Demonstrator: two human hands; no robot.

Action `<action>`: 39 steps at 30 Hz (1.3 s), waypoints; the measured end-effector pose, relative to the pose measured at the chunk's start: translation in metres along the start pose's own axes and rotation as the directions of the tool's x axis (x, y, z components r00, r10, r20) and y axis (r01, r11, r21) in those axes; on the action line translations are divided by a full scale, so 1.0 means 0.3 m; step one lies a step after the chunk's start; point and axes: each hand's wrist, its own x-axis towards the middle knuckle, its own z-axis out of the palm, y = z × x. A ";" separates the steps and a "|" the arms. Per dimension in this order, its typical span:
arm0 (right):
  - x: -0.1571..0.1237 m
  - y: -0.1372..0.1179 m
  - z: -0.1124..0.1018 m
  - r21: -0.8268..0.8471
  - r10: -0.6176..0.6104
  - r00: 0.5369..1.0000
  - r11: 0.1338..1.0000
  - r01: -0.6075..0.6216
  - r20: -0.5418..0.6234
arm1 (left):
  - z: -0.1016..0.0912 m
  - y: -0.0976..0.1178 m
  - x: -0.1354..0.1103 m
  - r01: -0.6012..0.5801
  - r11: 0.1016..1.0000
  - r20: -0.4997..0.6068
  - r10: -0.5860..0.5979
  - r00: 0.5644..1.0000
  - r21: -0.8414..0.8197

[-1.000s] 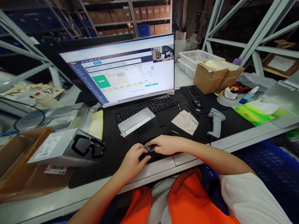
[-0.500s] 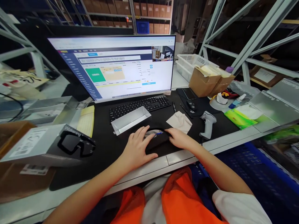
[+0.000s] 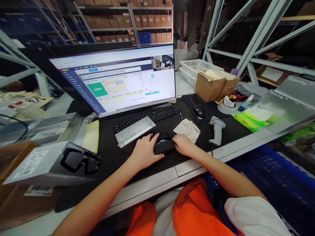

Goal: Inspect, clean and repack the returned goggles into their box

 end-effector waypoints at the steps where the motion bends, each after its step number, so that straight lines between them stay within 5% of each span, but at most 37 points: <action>1: -0.002 0.004 -0.009 0.009 -0.013 1.000 1.000 0.013 0.005 | 0.000 0.001 -0.014 0.007 1.000 -0.018 -0.007 1.000 0.008; 5: -0.017 0.014 -0.076 0.162 -0.017 0.999 0.987 0.010 0.041 | 0.001 -0.016 -0.074 -0.029 0.999 -0.109 0.026 0.994 -0.030; 10: -0.022 -0.010 -0.167 0.336 0.041 0.939 0.928 -0.163 0.342 | 0.030 -0.042 -0.118 -0.065 0.989 -0.164 0.043 0.985 -0.129; 13: -0.018 -0.017 -0.186 0.450 0.030 0.912 0.863 -0.231 0.409 | 0.039 -0.033 -0.122 -0.071 0.992 -0.181 0.051 0.982 -0.105; 18: 0.002 -0.023 -0.225 0.562 0.033 0.940 0.794 -0.232 0.341 | 0.021 -0.032 -0.110 -0.064 0.995 -0.119 0.054 0.991 -0.081; 23: 0.060 -0.140 -0.335 0.510 -0.118 0.981 0.860 0.024 0.154 | 0.001 -0.048 -0.114 -0.029 0.999 -0.120 0.024 0.992 -0.042; 26: 0.106 -0.255 -0.346 0.372 -0.256 0.961 0.906 0.202 0.102 | 0.008 -0.033 -0.118 -0.055 0.998 -0.150 0.055 0.987 0.004; 31: 0.136 -0.384 -0.228 -0.117 -0.404 0.913 0.906 0.407 0.049 | 0.036 0.005 -0.087 0.010 0.989 -0.137 0.010 0.990 0.144; 34: 0.102 -0.375 -0.186 -0.155 -0.438 0.899 0.888 0.433 -0.001 | 0.047 -0.004 -0.061 0.000 0.995 -0.109 0.011 0.994 0.100; 39: 0.035 -0.250 -0.193 0.136 -0.368 0.911 0.909 0.395 -0.186 | 0.054 -0.024 -0.040 -0.101 0.993 -0.127 0.092 0.988 -0.065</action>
